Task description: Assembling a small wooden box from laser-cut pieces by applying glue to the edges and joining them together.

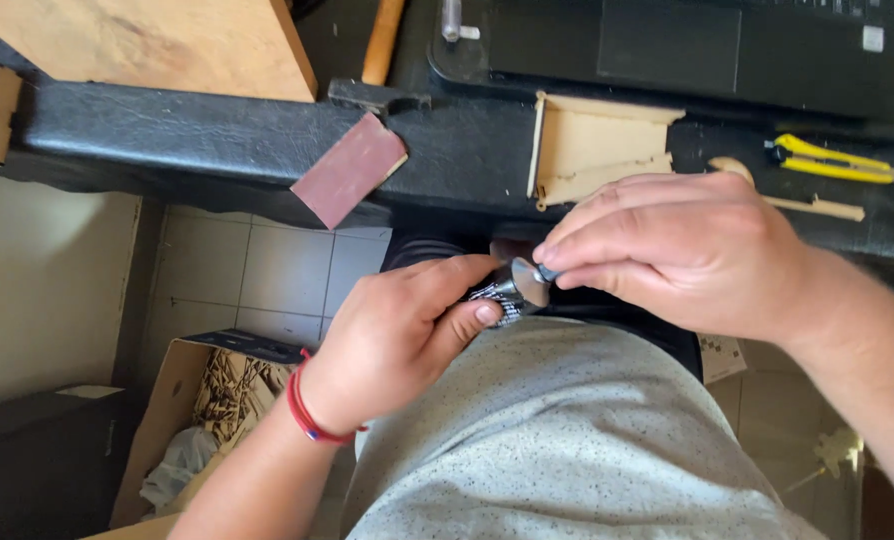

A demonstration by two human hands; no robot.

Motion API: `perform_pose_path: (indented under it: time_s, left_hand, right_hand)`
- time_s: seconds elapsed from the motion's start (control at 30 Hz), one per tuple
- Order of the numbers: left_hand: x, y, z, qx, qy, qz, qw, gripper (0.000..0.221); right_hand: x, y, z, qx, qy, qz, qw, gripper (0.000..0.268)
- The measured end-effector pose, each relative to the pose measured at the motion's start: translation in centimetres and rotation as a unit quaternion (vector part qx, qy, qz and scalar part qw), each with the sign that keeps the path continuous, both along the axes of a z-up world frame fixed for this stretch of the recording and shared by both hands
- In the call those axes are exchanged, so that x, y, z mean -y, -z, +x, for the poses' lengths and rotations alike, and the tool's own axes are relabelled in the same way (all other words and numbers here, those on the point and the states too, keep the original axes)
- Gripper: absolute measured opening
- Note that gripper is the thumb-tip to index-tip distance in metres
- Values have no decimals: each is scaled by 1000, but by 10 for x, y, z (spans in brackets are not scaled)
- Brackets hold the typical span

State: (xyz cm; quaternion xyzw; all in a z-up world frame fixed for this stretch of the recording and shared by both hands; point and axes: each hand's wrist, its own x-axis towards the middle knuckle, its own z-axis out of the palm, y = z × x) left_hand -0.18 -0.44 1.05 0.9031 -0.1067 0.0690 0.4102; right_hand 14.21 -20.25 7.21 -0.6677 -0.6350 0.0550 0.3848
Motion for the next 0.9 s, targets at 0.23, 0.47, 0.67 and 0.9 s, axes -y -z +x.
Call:
perform_pose_path:
  time_s: [0.23,0.47,0.67,0.9]
  left_hand:
    - [7,-24,14,-110,185,-155,964,39]
    - [18,-30,21,-22,106,107,988,34]
    - [12,-29,34,-188,258,-165,933,37]
    - [19,7,39,-446,393,-381,708,47]
  right_hand:
    - [26,5,-1,156,-48,0,987,30]
    - [48,23,-19,-134,161,-244,947,61]
    - [67,25,-10,180,8,-24,983,41]
    - [60,22,-6,271,-69,48,959,39]
